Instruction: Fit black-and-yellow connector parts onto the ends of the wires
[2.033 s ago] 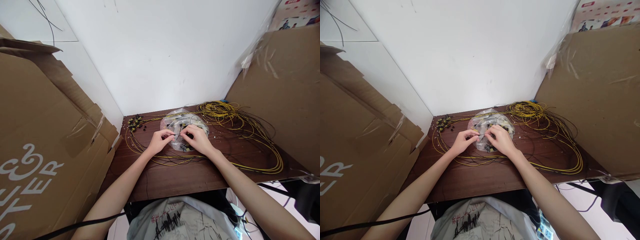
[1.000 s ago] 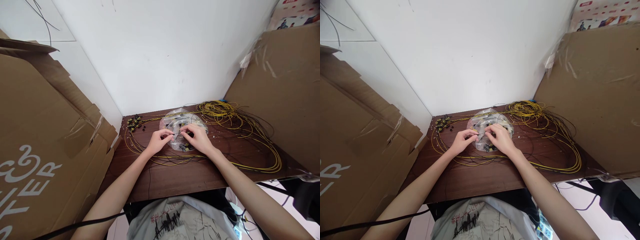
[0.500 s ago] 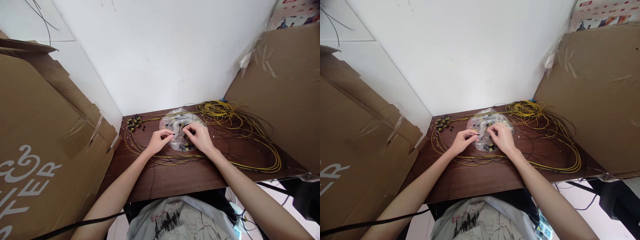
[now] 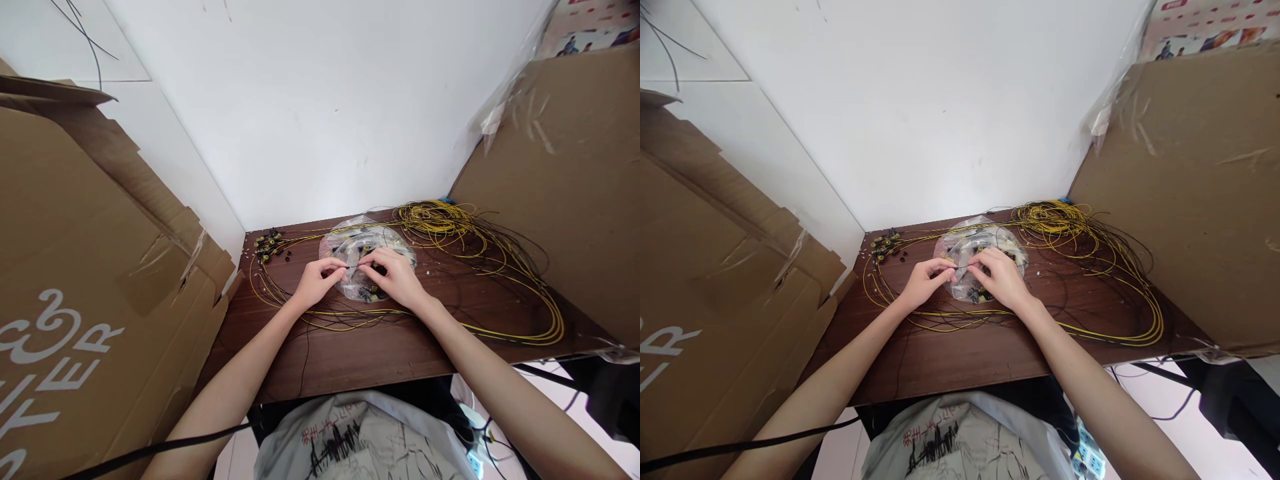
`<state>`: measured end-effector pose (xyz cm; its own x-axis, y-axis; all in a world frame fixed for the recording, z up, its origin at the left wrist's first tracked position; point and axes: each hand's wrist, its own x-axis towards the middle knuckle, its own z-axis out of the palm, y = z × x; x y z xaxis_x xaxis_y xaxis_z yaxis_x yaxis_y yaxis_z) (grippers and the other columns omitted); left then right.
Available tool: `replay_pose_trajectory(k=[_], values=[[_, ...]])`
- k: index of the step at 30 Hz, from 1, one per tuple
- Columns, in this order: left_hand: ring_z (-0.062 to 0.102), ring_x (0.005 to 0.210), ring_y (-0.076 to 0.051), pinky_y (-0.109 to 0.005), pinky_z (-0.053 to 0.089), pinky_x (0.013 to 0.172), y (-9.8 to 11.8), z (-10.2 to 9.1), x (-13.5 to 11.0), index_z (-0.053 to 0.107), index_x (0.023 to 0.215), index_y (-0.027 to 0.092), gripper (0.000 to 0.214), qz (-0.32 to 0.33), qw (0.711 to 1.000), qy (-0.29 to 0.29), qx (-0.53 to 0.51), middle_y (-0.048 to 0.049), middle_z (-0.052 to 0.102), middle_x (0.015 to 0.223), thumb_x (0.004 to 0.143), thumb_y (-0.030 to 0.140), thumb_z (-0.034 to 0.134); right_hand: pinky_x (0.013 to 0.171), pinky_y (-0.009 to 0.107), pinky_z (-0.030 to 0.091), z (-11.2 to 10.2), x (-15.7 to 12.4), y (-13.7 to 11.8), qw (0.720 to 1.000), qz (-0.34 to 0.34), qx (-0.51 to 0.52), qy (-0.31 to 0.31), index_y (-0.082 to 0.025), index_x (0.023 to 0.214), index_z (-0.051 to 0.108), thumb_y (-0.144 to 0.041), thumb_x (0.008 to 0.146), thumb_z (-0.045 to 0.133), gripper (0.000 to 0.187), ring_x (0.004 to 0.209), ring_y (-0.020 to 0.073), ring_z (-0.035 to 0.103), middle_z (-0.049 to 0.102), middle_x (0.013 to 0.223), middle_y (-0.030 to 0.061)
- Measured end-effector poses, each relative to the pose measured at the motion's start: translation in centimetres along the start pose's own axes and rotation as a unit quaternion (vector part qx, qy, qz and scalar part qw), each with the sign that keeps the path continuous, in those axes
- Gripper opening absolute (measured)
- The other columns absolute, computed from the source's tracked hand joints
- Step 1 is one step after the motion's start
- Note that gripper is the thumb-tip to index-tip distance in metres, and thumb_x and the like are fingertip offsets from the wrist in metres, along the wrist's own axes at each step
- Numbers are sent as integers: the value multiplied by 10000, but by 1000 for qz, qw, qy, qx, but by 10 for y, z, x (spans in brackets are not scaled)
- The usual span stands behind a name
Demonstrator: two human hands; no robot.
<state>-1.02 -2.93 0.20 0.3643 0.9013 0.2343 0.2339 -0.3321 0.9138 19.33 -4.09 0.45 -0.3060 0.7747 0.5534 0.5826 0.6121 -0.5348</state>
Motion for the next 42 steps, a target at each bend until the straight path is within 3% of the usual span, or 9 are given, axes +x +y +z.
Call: replay_pose_trajectory(k=[5, 18, 28, 36, 42], values=[[647, 669, -155, -261, 480, 674, 2, 0, 0, 669, 903, 120, 213, 0, 1000, 0, 5, -53, 715, 704, 812, 294, 589, 741, 330, 444, -1, 0, -2, 1000, -6, -14, 3, -197, 842, 656, -293, 895, 523, 172, 784, 197, 573, 661, 804, 52], [652, 671, -158, -269, 484, 686, 4, 1, 0, 658, 893, 118, 215, -3, 1000, -3, 7, -56, 720, 706, 812, 305, 589, 657, 310, 448, -4, 0, -2, 992, 57, -24, 114, -184, 755, 688, -276, 851, 580, 172, 667, 185, 595, 683, 733, 45], [648, 662, -160, -270, 486, 681, 2, 0, 0, 663, 891, 125, 205, -1, 1000, -2, 5, -52, 714, 696, 809, 297, 587, 716, 317, 447, -4, 1, -2, 999, 8, 12, 30, -201, 911, 677, -312, 878, 556, 167, 745, 187, 588, 653, 760, 38], [641, 658, -155, -262, 476, 674, 3, 0, 0, 662, 878, 126, 202, 4, 1000, -5, 11, -48, 710, 690, 811, 298, 580, 700, 315, 424, -2, -1, -5, 1000, -21, -8, -19, -193, 810, 651, -344, 935, 447, 283, 735, 188, 546, 622, 738, 54], [647, 670, -160, -269, 484, 687, 4, 0, 0, 665, 886, 129, 215, -6, 1000, -7, 13, -51, 715, 701, 810, 315, 589, 688, 313, 410, -1, -1, -4, 999, -1, -45, -8, -190, 737, 618, -343, 959, 369, 367, 722, 187, 541, 608, 709, 57]])
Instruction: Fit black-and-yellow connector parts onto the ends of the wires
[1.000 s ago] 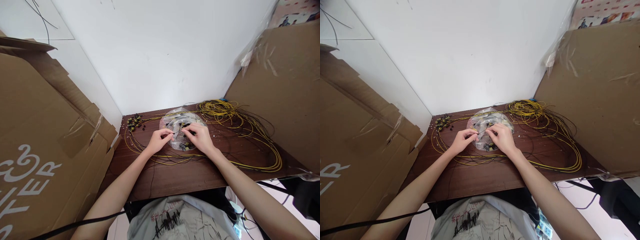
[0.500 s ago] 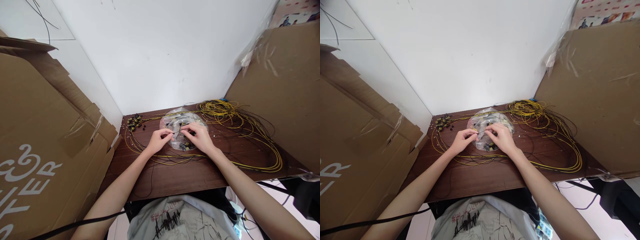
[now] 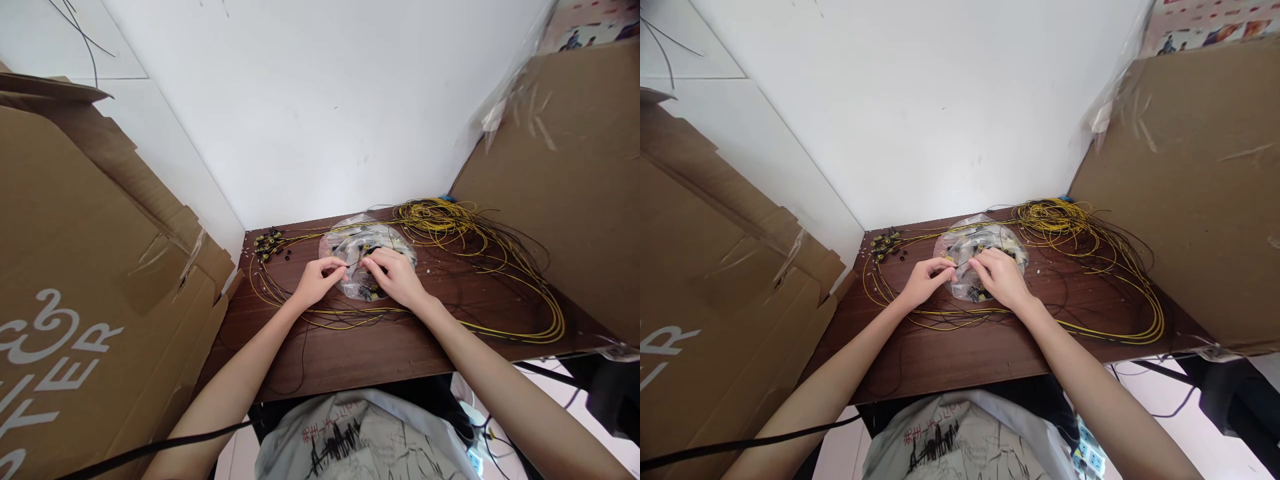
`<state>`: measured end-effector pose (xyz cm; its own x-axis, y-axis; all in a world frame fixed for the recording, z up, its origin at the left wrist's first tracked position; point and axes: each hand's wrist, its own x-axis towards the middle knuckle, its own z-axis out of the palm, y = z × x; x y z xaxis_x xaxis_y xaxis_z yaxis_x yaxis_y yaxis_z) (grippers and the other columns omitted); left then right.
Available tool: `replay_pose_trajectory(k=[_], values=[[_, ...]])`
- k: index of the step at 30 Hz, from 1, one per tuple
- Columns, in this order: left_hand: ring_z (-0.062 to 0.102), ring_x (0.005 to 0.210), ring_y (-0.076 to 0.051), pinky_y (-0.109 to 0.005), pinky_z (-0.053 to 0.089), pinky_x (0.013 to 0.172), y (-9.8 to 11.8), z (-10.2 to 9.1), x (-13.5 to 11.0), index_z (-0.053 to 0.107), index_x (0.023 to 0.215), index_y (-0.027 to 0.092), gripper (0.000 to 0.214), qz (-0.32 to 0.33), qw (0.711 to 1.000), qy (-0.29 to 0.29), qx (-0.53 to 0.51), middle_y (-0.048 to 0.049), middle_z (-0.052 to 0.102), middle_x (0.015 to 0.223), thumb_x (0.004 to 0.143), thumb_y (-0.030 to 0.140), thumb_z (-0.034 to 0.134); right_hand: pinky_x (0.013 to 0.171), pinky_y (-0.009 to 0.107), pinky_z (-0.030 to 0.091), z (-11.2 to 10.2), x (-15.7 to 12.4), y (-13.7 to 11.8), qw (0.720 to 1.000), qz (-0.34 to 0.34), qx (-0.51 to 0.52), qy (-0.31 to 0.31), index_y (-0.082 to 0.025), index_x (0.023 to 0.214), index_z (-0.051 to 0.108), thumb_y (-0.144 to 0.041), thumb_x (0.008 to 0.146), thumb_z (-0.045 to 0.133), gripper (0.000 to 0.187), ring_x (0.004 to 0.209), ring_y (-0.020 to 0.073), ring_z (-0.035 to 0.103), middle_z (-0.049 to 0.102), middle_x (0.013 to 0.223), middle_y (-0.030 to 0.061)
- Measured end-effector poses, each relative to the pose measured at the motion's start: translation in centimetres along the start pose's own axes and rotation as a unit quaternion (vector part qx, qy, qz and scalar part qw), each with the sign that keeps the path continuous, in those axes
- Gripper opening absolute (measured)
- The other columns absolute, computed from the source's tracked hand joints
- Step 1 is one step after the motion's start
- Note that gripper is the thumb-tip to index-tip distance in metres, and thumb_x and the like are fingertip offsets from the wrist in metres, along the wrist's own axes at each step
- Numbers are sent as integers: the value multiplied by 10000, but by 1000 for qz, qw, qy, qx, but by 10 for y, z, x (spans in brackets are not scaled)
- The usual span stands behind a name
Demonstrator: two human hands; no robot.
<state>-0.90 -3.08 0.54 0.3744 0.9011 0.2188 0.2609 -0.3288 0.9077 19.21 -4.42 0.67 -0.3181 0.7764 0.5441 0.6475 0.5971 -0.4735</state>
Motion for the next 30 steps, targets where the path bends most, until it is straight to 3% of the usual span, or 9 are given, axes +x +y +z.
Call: replay_pose_trajectory(k=[9, 14, 21, 25, 30], values=[[641, 661, -158, -268, 480, 679, -1, 0, 0, 672, 883, 125, 215, 6, 1000, 6, 14, -54, 718, 700, 815, 309, 583, 698, 315, 432, -2, 1, 3, 997, 37, 19, 68, -190, 783, 646, -325, 928, 449, 280, 734, 193, 590, 655, 749, 53], [639, 652, -156, -262, 474, 665, -1, 0, 0, 670, 884, 118, 209, 6, 1000, 10, 12, -56, 714, 691, 815, 295, 582, 757, 322, 447, -1, 1, 0, 998, 16, 45, 46, -202, 934, 653, -288, 921, 464, 208, 822, 198, 603, 681, 868, 51], [649, 667, -163, -264, 482, 678, 1, 0, 0, 679, 885, 126, 205, 4, 1000, 7, 13, -51, 719, 699, 814, 295, 588, 636, 283, 444, -2, -1, -5, 997, -2, 77, -3, -205, 1002, 652, -354, 899, 513, 228, 742, 178, 582, 639, 797, 43], [644, 673, -164, -263, 478, 679, 1, -1, 0, 680, 893, 113, 219, 5, 1000, 1, 24, -66, 721, 710, 818, 295, 585, 703, 289, 451, -2, -1, -5, 997, -22, 72, -15, -201, 936, 669, -332, 927, 467, 241, 769, 175, 594, 653, 836, 55], [641, 675, -158, -259, 476, 686, -1, -1, 0, 676, 907, 109, 233, 1, 1000, -10, 27, -67, 725, 730, 821, 306, 586, 708, 287, 447, 2, -1, 1, 1000, 2, 28, 13, -191, 902, 682, -307, 929, 464, 249, 757, 178, 601, 657, 808, 55]])
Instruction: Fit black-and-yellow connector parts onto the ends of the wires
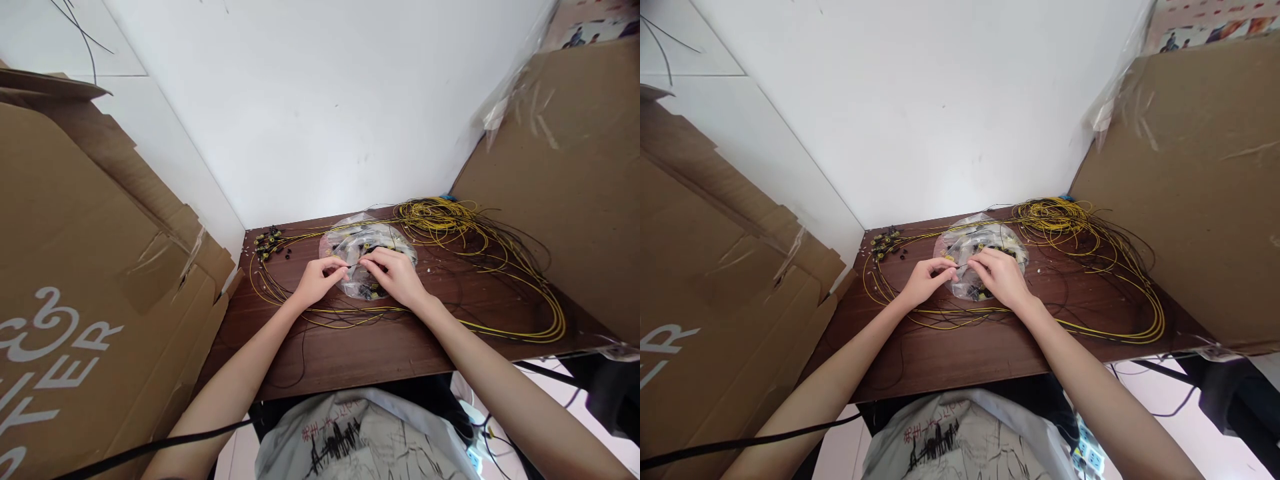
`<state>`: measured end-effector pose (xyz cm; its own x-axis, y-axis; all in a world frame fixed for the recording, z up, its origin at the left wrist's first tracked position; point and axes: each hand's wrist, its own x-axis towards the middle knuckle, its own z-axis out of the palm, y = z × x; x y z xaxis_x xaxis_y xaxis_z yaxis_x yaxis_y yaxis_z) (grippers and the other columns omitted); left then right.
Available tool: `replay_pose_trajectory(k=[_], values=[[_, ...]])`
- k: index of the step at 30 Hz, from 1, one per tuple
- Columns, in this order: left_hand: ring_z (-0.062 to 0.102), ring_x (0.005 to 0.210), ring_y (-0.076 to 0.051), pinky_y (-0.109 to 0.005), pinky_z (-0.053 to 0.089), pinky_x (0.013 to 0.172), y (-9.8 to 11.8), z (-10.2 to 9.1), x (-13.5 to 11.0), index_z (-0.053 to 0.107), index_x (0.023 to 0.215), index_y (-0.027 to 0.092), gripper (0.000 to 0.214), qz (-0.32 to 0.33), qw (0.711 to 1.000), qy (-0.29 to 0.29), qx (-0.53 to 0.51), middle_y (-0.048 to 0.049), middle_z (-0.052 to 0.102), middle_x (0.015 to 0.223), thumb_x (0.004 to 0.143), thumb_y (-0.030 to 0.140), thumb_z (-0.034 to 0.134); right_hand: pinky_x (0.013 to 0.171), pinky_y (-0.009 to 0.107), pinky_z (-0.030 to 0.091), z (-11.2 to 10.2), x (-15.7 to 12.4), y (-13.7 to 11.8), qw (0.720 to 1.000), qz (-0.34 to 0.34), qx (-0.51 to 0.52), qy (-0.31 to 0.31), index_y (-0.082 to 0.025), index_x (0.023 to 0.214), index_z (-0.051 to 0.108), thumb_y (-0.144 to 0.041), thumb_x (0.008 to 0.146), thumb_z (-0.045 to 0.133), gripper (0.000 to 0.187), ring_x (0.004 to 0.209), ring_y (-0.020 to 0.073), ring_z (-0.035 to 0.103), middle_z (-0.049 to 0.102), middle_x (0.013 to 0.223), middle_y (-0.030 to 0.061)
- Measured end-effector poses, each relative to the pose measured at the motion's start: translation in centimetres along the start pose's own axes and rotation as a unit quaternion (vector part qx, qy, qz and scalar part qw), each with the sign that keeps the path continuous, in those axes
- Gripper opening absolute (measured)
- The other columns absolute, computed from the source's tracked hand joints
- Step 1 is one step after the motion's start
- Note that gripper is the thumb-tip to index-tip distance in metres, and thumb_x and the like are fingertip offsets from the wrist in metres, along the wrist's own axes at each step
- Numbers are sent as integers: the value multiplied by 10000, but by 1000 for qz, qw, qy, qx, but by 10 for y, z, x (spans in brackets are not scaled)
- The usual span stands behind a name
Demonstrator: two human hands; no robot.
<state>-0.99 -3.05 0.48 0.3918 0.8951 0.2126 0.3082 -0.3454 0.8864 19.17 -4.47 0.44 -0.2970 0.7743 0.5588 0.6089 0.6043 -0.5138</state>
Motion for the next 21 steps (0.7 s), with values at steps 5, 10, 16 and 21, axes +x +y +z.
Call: replay_pose_trajectory(k=[5, 10, 16, 21], values=[[639, 679, -156, -258, 474, 689, -1, 0, 1, 673, 897, 108, 238, 1, 1000, -5, 2, -68, 729, 741, 822, 317, 586, 679, 290, 446, 0, 0, 1, 998, 25, -12, 63, -172, 853, 682, -295, 917, 486, 240, 716, 178, 609, 674, 777, 52], [638, 684, -155, -257, 472, 689, 0, 0, 1, 676, 892, 112, 236, -1, 1000, -3, 6, -64, 729, 739, 826, 319, 583, 632, 293, 450, -3, 3, -2, 991, 63, 2, 120, -170, 800, 682, -299, 889, 527, 221, 646, 173, 601, 691, 749, 49], [641, 691, -158, -261, 476, 700, -1, -1, 0, 680, 886, 106, 231, 3, 1000, -1, 8, -67, 729, 735, 825, 308, 585, 631, 276, 468, -7, 4, -5, 992, 51, 39, 105, -172, 896, 687, -268, 874, 547, 170, 710, 166, 618, 697, 854, 50], [644, 683, -159, -266, 481, 703, -3, -1, 0, 679, 908, 109, 236, 1, 1000, -6, 3, -67, 728, 739, 826, 309, 583, 584, 264, 455, -5, 2, -6, 999, 19, 41, 22, -189, 971, 684, -307, 882, 550, 199, 697, 160, 600, 644, 800, 42]])
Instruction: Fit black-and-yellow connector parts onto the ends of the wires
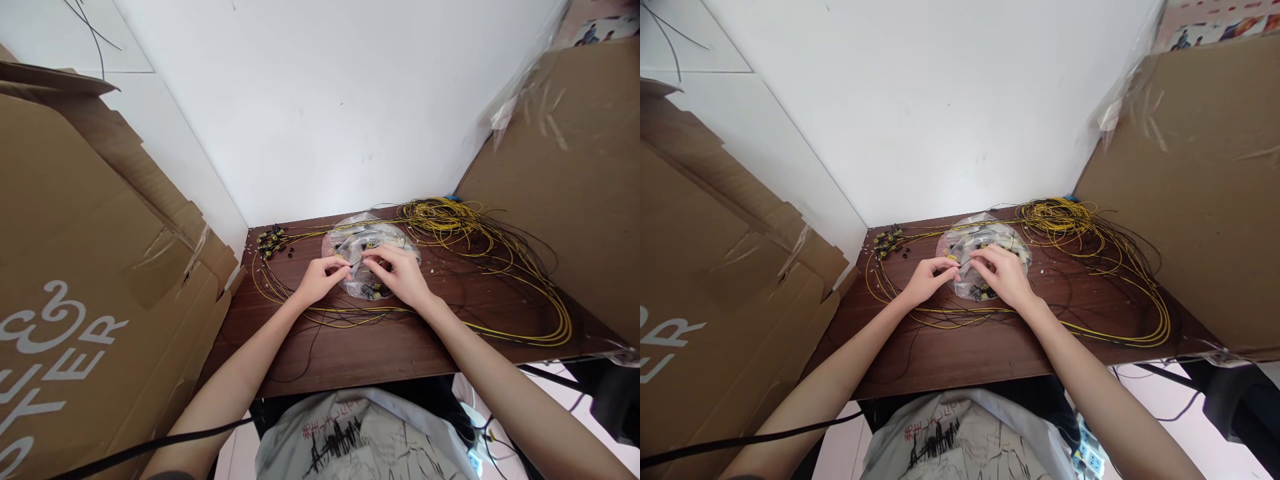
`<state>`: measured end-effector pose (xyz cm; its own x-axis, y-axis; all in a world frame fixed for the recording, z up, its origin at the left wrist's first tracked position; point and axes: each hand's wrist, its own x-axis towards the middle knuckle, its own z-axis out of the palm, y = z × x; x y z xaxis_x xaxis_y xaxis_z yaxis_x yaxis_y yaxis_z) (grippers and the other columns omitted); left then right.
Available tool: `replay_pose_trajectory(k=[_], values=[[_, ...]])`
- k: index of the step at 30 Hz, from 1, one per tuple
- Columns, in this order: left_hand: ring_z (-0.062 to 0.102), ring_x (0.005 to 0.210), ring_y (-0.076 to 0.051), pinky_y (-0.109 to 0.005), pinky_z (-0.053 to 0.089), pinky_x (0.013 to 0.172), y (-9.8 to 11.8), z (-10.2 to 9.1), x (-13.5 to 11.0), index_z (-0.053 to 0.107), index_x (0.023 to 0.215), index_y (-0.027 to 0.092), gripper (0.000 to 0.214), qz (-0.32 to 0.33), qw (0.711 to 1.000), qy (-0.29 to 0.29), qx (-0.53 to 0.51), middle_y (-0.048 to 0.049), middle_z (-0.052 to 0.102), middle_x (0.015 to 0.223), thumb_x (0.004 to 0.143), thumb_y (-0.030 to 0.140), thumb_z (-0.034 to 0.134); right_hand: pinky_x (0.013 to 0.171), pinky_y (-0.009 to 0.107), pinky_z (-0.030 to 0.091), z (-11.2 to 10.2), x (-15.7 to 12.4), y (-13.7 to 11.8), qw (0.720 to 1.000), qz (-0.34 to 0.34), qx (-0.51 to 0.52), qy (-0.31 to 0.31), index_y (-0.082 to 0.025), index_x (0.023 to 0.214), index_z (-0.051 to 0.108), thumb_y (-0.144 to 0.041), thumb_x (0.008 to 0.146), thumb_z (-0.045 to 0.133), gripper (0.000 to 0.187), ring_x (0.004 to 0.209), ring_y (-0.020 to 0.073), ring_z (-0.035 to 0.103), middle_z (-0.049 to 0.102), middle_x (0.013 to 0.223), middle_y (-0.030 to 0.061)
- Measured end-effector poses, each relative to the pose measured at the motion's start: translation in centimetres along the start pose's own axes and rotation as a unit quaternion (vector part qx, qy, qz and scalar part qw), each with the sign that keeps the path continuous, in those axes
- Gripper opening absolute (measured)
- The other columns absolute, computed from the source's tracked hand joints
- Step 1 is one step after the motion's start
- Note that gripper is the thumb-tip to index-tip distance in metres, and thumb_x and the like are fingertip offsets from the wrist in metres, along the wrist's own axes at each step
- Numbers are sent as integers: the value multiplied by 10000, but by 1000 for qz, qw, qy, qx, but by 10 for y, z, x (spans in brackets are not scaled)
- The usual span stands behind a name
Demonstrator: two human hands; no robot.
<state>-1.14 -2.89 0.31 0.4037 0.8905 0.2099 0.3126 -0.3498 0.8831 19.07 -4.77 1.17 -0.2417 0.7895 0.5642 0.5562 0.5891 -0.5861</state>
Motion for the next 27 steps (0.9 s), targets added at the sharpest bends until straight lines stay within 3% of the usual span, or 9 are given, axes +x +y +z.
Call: replay_pose_trajectory(k=[5, 13, 23, 27], values=[[645, 698, -158, -256, 479, 701, 1, 0, 0, 680, 902, 108, 232, 6, 1000, -6, -2, -68, 727, 748, 828, 305, 582, 653, 277, 476, 4, -2, 1, 998, -30, 23, -42, -198, 966, 686, -323, 897, 533, 210, 741, 162, 616, 673, 874, 54], [626, 684, -149, -240, 454, 663, 2, 0, 0, 696, 904, 122, 236, 12, 1000, -8, 24, -53, 729, 749, 836, 310, 572, 624, 270, 469, 4, -1, 0, 999, -22, 31, -18, -177, 872, 702, -261, 888, 534, 188, 722, 161, 620, 685, 833, 56], [612, 677, -149, -246, 454, 671, 4, 0, 0, 705, 880, 113, 246, -1, 1000, -10, 30, -62, 735, 749, 828, 316, 576, 627, 280, 460, 2, 1, 3, 994, 58, 15, 89, -166, 740, 701, -292, 849, 569, 213, 660, 163, 614, 694, 738, 42], [611, 665, -148, -248, 457, 670, 5, 0, 0, 711, 860, 112, 250, -3, 1000, -8, 30, -62, 733, 739, 822, 323, 581, 623, 305, 492, -13, 7, 5, 986, 134, 4, 95, -179, 962, 702, -344, 812, 612, 240, 724, 194, 653, 721, 878, 62]])
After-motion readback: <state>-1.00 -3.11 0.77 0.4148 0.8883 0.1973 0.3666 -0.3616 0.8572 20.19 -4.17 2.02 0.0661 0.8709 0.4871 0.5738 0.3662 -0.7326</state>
